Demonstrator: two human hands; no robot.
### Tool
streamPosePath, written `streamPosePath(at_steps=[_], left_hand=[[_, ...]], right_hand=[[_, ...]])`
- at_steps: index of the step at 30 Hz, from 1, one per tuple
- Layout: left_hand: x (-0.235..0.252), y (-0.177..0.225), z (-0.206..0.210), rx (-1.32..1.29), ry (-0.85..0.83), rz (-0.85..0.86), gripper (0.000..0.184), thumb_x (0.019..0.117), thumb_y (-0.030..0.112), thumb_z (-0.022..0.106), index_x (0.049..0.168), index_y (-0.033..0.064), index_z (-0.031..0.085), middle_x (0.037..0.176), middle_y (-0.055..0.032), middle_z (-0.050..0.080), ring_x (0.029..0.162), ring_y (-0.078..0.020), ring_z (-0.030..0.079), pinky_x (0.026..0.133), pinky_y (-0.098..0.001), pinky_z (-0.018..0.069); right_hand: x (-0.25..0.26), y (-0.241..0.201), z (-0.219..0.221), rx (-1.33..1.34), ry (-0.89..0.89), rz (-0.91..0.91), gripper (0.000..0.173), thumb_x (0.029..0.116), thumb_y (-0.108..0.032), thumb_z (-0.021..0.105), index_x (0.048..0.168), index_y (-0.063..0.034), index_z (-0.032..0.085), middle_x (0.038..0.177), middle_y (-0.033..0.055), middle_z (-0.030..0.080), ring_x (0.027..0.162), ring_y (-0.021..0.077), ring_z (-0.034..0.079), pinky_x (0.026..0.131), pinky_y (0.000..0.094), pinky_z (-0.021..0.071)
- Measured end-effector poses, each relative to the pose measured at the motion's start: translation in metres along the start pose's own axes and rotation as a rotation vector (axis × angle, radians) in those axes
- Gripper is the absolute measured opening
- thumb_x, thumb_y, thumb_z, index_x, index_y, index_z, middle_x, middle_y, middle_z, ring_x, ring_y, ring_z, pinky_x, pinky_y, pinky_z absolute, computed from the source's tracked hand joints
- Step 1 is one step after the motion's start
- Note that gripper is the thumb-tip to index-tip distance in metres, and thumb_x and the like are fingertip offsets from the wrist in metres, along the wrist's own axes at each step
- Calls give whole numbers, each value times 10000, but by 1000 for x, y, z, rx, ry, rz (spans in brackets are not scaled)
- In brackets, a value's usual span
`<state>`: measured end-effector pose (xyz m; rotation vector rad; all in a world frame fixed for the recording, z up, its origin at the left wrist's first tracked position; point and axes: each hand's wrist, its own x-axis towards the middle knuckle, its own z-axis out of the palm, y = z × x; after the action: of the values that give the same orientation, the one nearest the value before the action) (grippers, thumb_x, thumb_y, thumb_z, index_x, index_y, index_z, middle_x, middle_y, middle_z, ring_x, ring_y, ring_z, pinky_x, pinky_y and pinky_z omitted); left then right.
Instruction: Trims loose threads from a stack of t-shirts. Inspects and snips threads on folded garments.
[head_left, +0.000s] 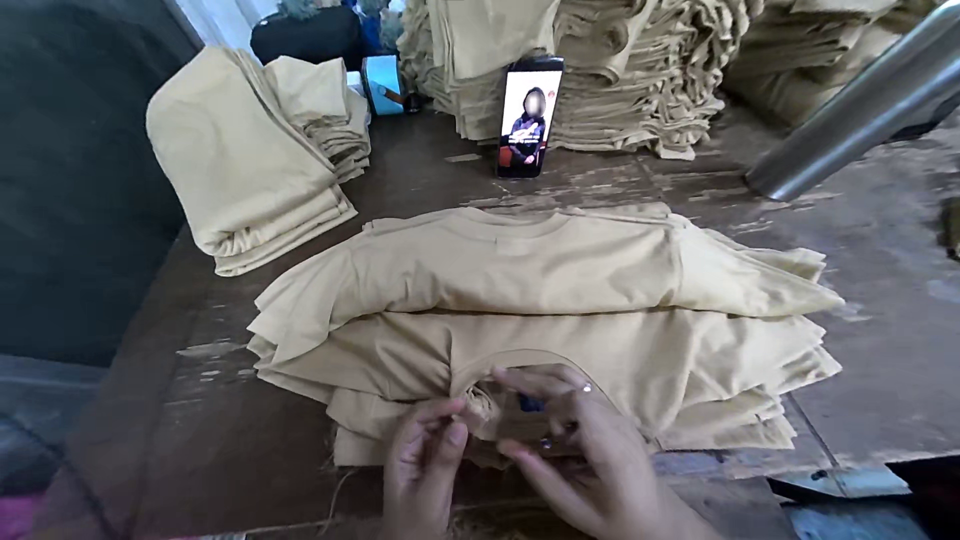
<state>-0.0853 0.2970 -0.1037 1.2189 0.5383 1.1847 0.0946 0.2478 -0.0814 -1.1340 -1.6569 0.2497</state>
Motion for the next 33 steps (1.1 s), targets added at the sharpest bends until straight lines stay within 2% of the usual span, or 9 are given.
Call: streamPosePath(at_steps=[3,7,12,16,21,26,29,31,33], left_hand=[[-5,-5,-3,19,-66,76,277,1010,243,632,1280,248,694,1176,108,718,1031,2,673,893,-187,557],[-6,-8,5,77,-24,112,366,927,100,730,1262,245,704,1181,97,705,1016,-18,686,875,-190,582],[-5,-12,11,167,65,132,300,877,93,791,1144,226,761,1128,93,698,978,-7,685,817,-165,598],[-6,-11,11,172,109,127,85,935,249,734,1010,222,761,1059,116,715,923,37,668,770,-118,563],[-7,-11,5,104,35,133,116,941,269,733,1047,234,766,1150,102,700,1067,-2,646,888,-159,545],[-8,-10,4,116,-4,134,140,932,224,747,1070,237,771,1189,95,684,1105,-13,634,923,-172,540],[-9,-10,-2,131,3,112,110,915,211,757,1022,238,761,1131,99,695,1011,3,658,841,-154,558],[-10,-7,-1,214,45,134,123,886,156,781,980,227,746,1066,96,702,916,15,671,762,-144,575],[-13,1,-1,415,42,213,136,876,135,786,945,223,709,1011,124,683,918,46,654,784,-120,564]], right_hand=[[5,3,16,-55,43,-9,137,982,-190,663,1060,-77,653,1065,37,766,1034,133,694,903,310,535],[-5,2,10,-80,133,-128,167,963,-175,724,899,-108,585,832,5,692,823,102,640,822,264,488],[-21,-4,-14,346,-156,-192,243,1003,-181,671,821,-96,535,834,77,675,785,171,637,769,294,503],[-29,8,-21,-123,-165,63,425,1031,-477,565,859,-88,550,718,40,538,659,133,544,631,273,481],[-22,9,-7,-469,-202,77,431,1033,-483,483,837,-118,603,640,7,567,575,160,580,526,327,478],[-15,8,4,-508,-232,19,410,1047,-439,430,841,-136,612,610,-7,566,553,164,594,497,328,467],[-14,11,4,-429,-210,27,410,1062,-411,409,849,-125,613,591,-7,538,524,149,561,478,314,444],[-13,10,2,-264,-154,68,427,1072,-449,436,917,-88,602,694,11,563,609,117,561,553,271,477],[-9,7,3,-6,-118,79,391,1057,-421,510,998,-43,593,949,75,669,856,117,642,755,267,546]])
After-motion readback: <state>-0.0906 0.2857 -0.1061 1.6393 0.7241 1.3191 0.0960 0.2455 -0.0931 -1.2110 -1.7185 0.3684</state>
